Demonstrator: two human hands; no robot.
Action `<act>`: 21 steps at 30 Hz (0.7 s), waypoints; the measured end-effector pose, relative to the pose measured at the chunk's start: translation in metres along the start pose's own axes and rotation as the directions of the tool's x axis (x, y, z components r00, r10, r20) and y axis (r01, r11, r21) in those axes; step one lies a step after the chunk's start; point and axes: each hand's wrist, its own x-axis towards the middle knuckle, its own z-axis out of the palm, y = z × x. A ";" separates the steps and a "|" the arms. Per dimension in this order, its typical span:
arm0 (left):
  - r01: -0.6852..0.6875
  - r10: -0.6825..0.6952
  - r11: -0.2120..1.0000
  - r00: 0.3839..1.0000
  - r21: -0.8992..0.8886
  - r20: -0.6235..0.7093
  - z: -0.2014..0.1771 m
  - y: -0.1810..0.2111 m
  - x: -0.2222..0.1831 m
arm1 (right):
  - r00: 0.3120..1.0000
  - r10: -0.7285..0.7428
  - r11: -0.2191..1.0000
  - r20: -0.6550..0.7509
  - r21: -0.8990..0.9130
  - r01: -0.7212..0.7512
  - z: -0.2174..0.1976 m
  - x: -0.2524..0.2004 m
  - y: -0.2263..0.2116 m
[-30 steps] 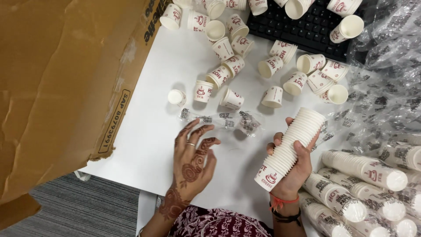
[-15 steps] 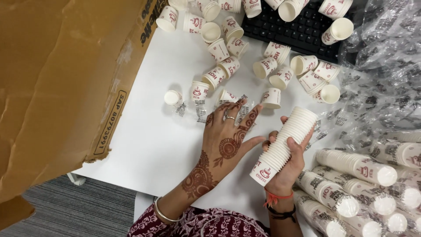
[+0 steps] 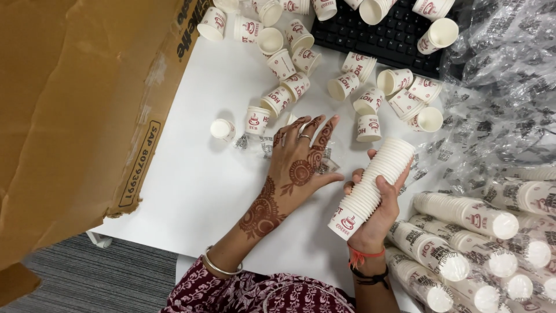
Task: Stacking and organizing small paper cups on a table.
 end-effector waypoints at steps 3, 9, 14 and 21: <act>0.017 -0.017 1.000 1.000 0.001 0.006 -0.005 -0.008 -0.002 | 1.000 0.008 1.000 -0.025 -0.012 -0.008 0.000 0.001 -0.001; 0.157 -0.159 0.982 0.987 -0.105 -0.008 0.002 -0.004 -0.010 | 0.999 0.012 1.000 -0.035 -0.012 -0.012 0.003 0.001 -0.001; -0.073 0.044 0.990 0.973 -0.118 -0.228 0.025 -0.013 -0.018 | 0.999 0.007 0.999 -0.031 -0.037 -0.008 0.000 0.002 0.001; 0.106 -0.177 0.953 0.956 -0.284 -0.235 0.019 -0.007 -0.031 | 0.999 0.012 0.999 -0.038 -0.038 -0.014 0.001 0.002 0.002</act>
